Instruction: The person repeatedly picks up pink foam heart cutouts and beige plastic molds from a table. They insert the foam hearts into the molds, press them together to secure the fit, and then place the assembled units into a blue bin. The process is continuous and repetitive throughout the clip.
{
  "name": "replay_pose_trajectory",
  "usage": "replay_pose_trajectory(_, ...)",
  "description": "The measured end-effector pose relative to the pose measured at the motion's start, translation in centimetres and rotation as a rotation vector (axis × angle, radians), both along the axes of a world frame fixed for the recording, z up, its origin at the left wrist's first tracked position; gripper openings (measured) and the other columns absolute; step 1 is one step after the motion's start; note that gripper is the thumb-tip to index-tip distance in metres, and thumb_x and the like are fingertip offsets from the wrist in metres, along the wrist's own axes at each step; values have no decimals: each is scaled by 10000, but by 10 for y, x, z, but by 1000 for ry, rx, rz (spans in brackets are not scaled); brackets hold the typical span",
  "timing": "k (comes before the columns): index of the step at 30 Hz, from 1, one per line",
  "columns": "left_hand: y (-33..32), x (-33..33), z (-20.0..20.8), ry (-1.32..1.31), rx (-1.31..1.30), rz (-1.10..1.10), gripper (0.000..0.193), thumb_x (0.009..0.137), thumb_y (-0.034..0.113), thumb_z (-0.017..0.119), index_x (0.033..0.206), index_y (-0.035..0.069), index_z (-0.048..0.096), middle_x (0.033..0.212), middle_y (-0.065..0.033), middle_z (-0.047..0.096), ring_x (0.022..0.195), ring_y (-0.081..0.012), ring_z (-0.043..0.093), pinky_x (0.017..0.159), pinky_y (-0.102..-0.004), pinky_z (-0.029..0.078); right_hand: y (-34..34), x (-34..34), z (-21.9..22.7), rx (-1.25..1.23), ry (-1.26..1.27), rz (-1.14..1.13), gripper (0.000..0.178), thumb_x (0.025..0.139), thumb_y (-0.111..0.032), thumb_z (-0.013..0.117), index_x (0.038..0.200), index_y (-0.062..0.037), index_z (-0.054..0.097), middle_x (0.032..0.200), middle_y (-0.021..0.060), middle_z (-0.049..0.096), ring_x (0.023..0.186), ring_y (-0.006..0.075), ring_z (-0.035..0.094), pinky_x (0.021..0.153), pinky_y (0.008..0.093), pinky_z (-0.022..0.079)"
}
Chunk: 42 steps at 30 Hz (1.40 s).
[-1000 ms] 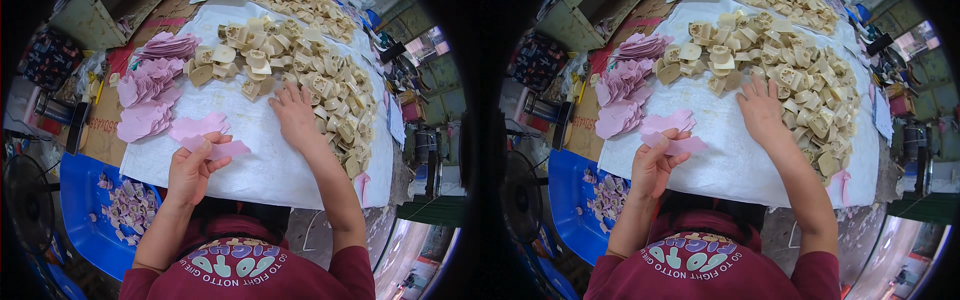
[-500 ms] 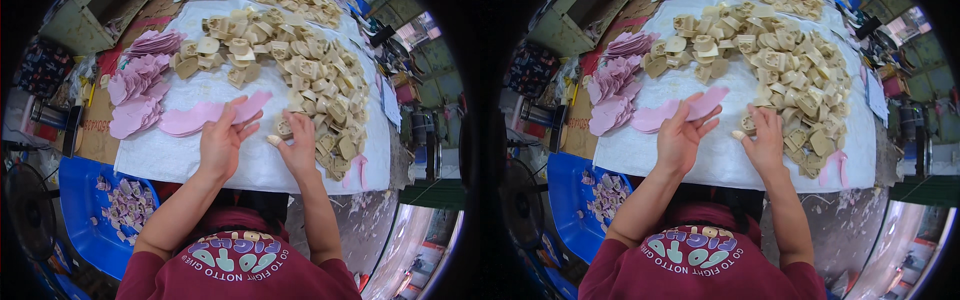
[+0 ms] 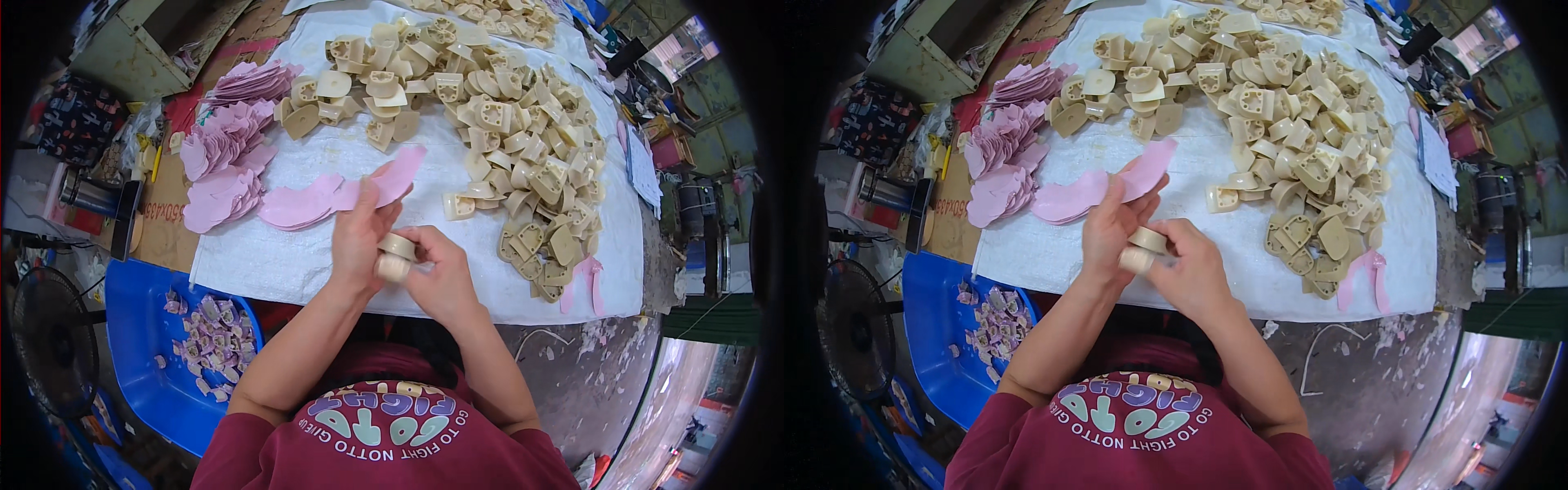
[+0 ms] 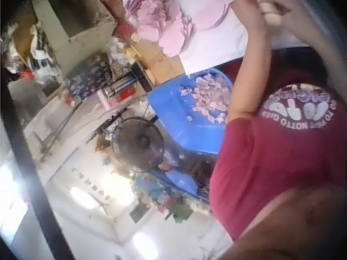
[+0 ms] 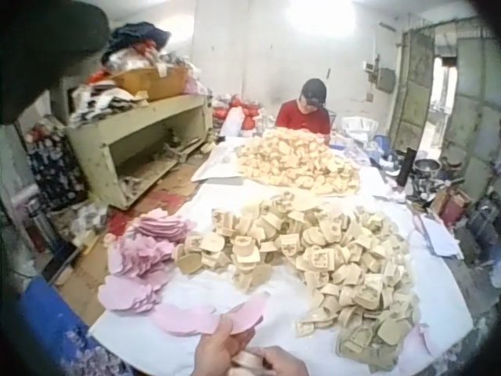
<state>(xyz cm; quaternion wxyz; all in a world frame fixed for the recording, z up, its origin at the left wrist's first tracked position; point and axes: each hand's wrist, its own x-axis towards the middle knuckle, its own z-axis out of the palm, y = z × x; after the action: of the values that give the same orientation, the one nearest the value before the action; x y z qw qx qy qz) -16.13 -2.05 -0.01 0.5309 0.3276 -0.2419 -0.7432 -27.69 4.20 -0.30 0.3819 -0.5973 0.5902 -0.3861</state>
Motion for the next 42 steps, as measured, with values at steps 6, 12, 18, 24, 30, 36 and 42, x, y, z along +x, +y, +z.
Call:
replay_pose_trajectory(6,12,30,9,102,117,-61,508,1019,340,431,1395,0,395,1341,-136,527,1239,-240,515,1011,-390,435,13,0,24,37,-1,192,456,753,-63,677,1187,-17,545,1182,175,581,1070,329,590,822,398,514)
replay_pose_trajectory(12,27,33,22,-13,102,-24,456,1000,299,496,1339,-6,477,1287,-116,556,1133,-202,572,1009,-387,447,16,19,61,-206,485,214,368,711,0,652,1065,-22,553,914,131,572,847,325,595,698,413,498)
replay_pose_trajectory(18,31,44,30,132,127,-143,437,991,288,522,1317,-4,504,1190,-138,611,1023,-211,629,903,-354,522,16,23,53,-220,28,111,313,793,-42,702,1098,-24,631,1000,102,619,937,244,629,803,326,508)
replay_pose_trajectory(24,28,54,31,55,81,9,351,981,211,550,1246,-20,553,1193,-171,622,1045,-225,638,890,-348,535,19,15,47,-335,-154,46,336,799,8,692,1128,-24,635,1073,125,659,988,257,648,851,328,512)
replay_pose_trajectory(30,44,55,39,140,49,-55,336,981,198,548,1230,-28,555,1205,-199,618,1118,-283,613,956,-383,507,18,18,57,-527,26,25,351,754,9,722,1091,5,623,1075,168,656,989,286,646,855,356,521)
replay_pose_trajectory(36,53,50,42,221,-23,-107,346,980,262,539,1235,31,579,1204,-208,626,1186,-322,571,1018,-447,450,15,14,58,-716,167,67,368,709,3,743,1057,-14,626,1074,143,663,969,318,641,829,378,531)
replay_pose_trajectory(42,54,52,45,220,-48,-155,400,1009,242,493,1297,-36,507,1246,-221,597,1145,-261,598,963,-373,500,15,15,62,-734,218,69,347,713,-9,747,1036,-22,623,1075,127,667,976,321,635,820,373,531)
